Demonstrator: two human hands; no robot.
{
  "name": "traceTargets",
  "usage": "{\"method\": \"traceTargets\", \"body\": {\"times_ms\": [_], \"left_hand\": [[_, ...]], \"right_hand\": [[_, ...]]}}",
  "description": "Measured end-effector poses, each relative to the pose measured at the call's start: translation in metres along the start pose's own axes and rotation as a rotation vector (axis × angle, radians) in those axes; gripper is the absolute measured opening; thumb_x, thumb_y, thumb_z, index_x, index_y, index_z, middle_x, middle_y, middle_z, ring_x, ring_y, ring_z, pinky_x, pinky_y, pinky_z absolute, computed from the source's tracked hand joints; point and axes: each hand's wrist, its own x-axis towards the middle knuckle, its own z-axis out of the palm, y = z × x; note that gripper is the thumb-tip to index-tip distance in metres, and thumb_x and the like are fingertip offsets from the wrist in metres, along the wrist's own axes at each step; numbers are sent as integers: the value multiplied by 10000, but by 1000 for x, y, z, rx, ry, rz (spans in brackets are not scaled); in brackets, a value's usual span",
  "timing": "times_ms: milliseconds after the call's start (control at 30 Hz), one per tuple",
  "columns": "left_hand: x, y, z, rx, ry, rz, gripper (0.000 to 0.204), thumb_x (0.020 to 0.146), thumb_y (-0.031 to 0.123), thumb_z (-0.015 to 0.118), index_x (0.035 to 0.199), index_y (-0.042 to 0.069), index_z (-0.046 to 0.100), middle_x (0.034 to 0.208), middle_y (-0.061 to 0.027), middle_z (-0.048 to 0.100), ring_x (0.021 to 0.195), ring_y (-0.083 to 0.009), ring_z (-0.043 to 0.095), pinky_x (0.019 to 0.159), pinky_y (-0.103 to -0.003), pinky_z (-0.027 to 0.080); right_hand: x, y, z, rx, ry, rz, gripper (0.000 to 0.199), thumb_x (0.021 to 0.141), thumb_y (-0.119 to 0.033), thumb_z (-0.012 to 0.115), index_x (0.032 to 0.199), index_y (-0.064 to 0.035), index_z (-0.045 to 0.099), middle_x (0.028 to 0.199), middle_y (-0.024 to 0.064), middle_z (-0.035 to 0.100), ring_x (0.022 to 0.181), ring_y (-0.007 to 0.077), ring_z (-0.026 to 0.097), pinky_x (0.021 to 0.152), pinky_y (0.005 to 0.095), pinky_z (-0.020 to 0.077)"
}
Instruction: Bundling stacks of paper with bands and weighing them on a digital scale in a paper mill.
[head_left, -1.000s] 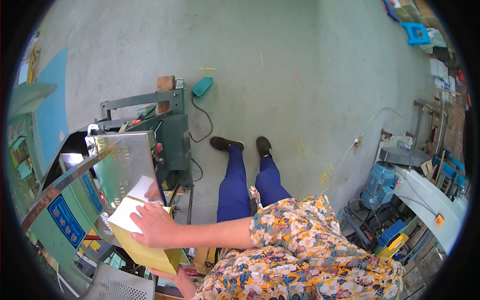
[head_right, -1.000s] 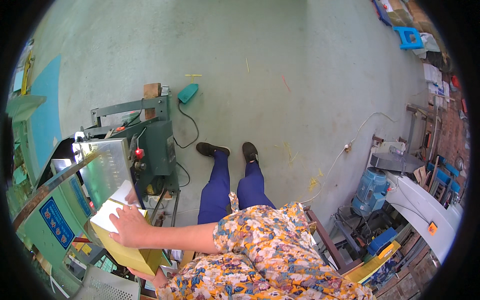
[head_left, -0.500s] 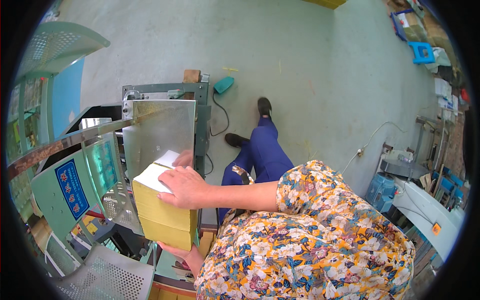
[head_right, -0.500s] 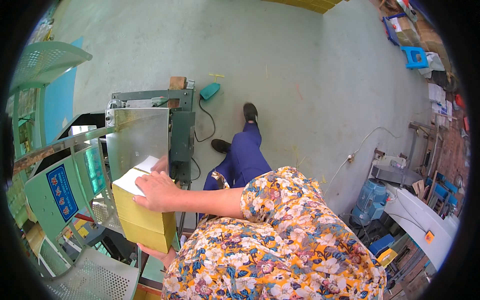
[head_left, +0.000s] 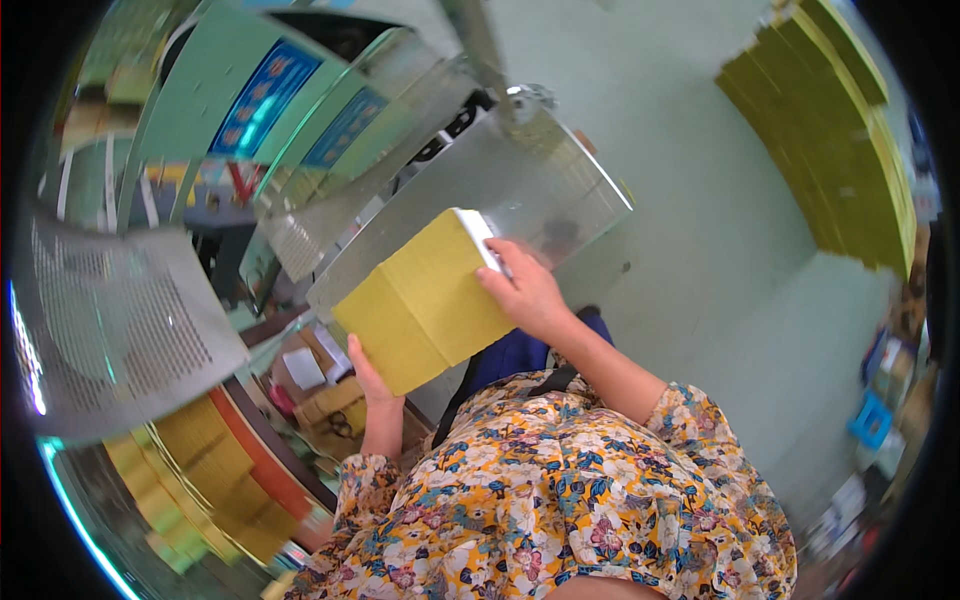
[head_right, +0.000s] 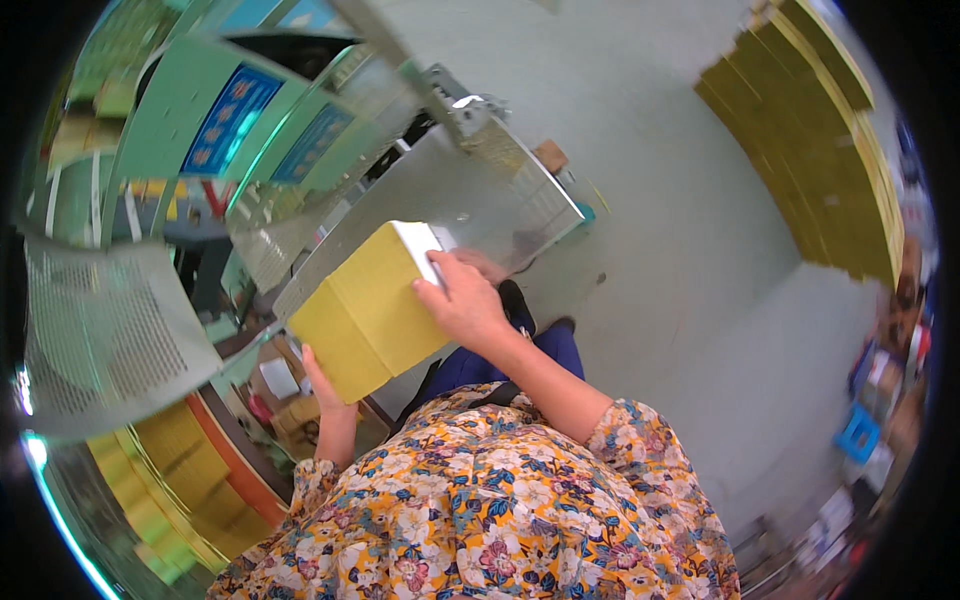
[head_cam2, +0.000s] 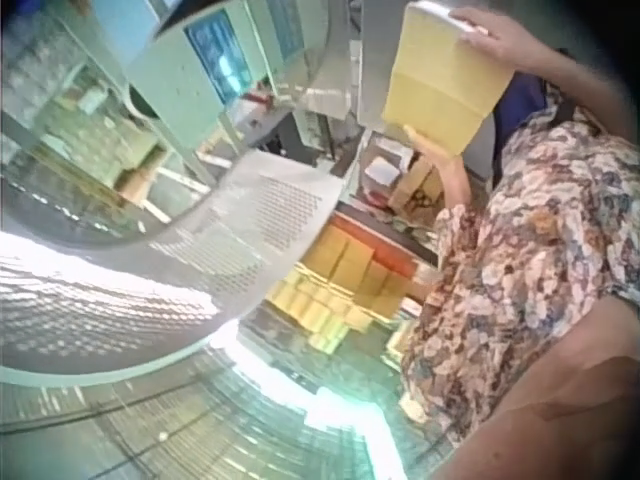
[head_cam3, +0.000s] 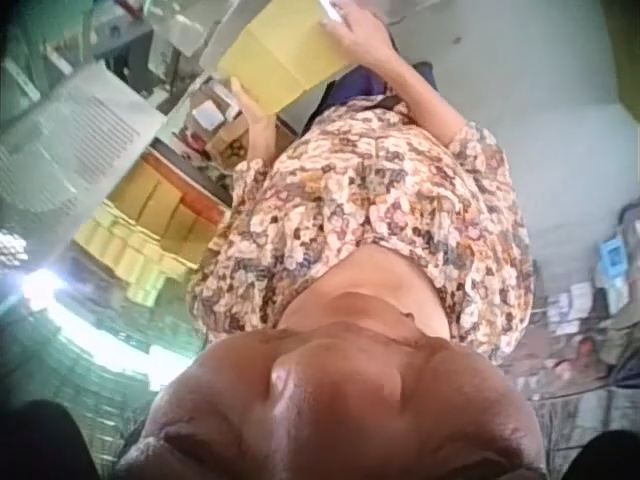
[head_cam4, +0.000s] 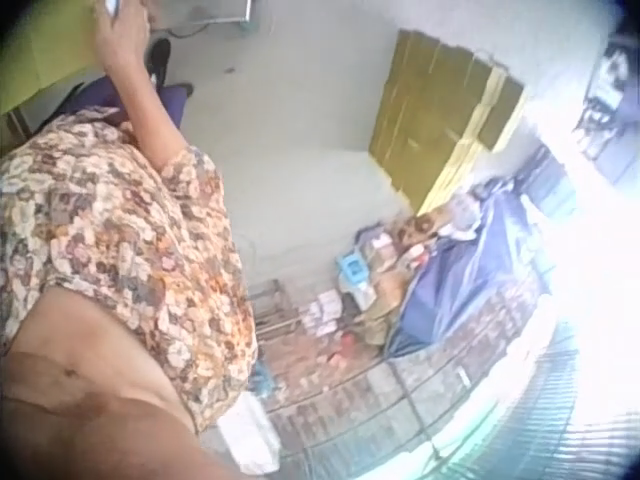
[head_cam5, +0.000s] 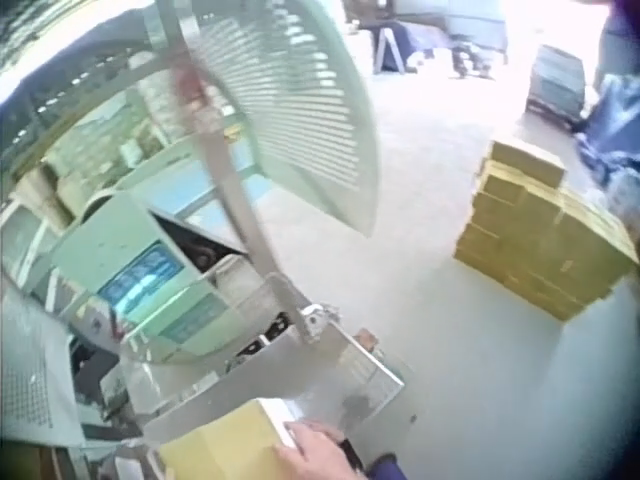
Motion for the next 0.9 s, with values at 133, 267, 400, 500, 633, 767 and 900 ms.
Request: {"method": "traceTargets", "body": {"times_ms": [133,267,400,500,633,767,900], "left_hand": [[-6,3,-6,-32,12,-22,549,1014,474,369,1361,62,476,1313,-81,561,1178,-220,560,981,-372,463],[-3,6,-14,17,-11,-41,559,1020,461,359,1338,21,496,1274,-98,583,1137,-206,580,982,-339,454],[2,-1,-11,130,4,-7,582,1024,490,345,1346,28,490,1280,-97,582,1135,-209,586,963,-338,476],[-2,-11,9,76,13,-48,607,1023,514,335,1346,24,489,1280,-103,581,1133,-204,588,961,-336,477],[-14,-15,47,59,65,37,640,1015,546,334,1353,23,483,1285,-102,579,1131,-202,589,957,-332,478],[-15,-27,57,101,126,-7,682,1000,580,345,1374,23,464,1310,-103,563,1165,-200,567,975,-330,462],[-6,-30,68,140,180,47,648,1025,531,314,1349,-3,489,1286,-107,580,1146,-188,574,971,-320,453]], "right_hand": [[15,5,-11,262,-162,58,562,874,-366,637,1318,-42,526,1173,204,618,1077,281,605,945,362,459],[18,-2,-14,336,-274,177,559,911,-316,615,1371,-31,477,1220,194,579,1129,243,557,976,358,433],[14,-22,-22,548,-298,236,546,954,-206,575,1418,14,386,1273,166,562,1181,215,530,1009,335,412],[22,-20,-23,512,-298,196,534,961,-237,564,1415,-9,402,1288,146,561,1196,206,523,1008,332,412],[42,-28,-47,333,-340,109,530,974,-282,539,1420,-28,404,1302,132,561,1203,192,520,1009,326,408],[65,-28,-68,280,-420,104,554,985,-369,497,1431,-55,400,1306,144,560,1203,198,526,1014,321,399],[89,-5,-67,105,-460,14,589,987,-445,464,1436,-69,399,1267,144,587,1197,216,536,1028,341,387]]}}
